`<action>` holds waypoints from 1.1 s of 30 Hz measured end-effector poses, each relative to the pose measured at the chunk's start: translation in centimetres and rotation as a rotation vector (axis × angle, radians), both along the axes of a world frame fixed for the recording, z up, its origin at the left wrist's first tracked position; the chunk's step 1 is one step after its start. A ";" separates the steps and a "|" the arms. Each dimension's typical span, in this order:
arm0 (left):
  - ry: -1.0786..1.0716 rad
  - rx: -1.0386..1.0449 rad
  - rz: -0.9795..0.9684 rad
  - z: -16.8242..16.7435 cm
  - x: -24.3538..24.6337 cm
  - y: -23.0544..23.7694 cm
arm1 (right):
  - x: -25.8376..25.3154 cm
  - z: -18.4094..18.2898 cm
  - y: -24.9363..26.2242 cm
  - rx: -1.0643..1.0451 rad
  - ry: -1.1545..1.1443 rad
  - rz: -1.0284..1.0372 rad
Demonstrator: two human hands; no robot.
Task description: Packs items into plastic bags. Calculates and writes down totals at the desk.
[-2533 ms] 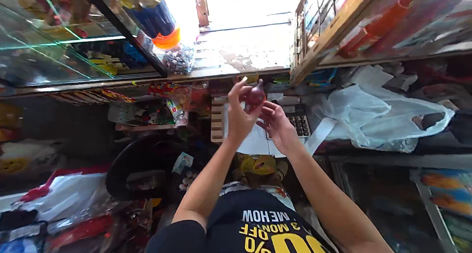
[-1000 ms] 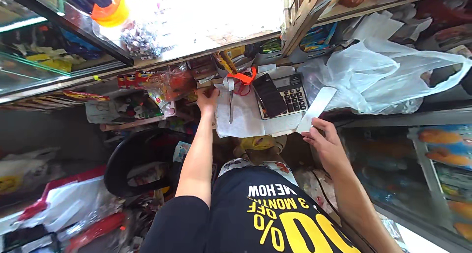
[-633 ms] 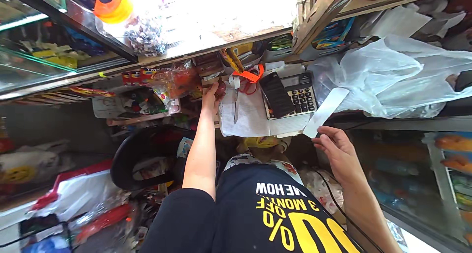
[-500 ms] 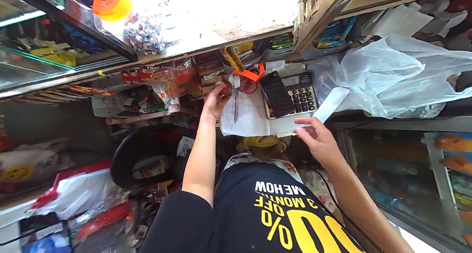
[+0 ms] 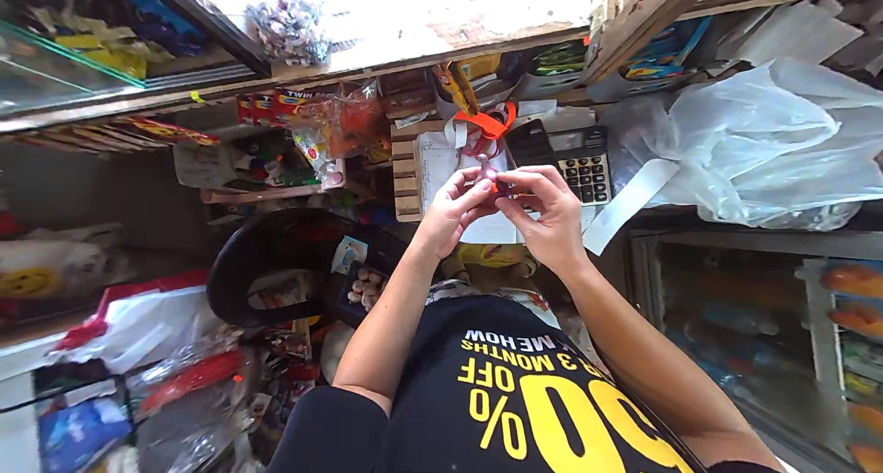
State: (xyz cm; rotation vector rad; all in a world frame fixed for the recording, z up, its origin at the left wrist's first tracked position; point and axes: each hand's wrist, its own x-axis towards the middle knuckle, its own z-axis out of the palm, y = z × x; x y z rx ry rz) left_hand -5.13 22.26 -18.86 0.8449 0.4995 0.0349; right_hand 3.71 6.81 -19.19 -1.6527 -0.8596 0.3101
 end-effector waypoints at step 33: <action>0.672 1.169 0.166 -10.4 9.1 10.3 | -15.4 -11.5 -35.9 -0.450 0.678 -1.387</action>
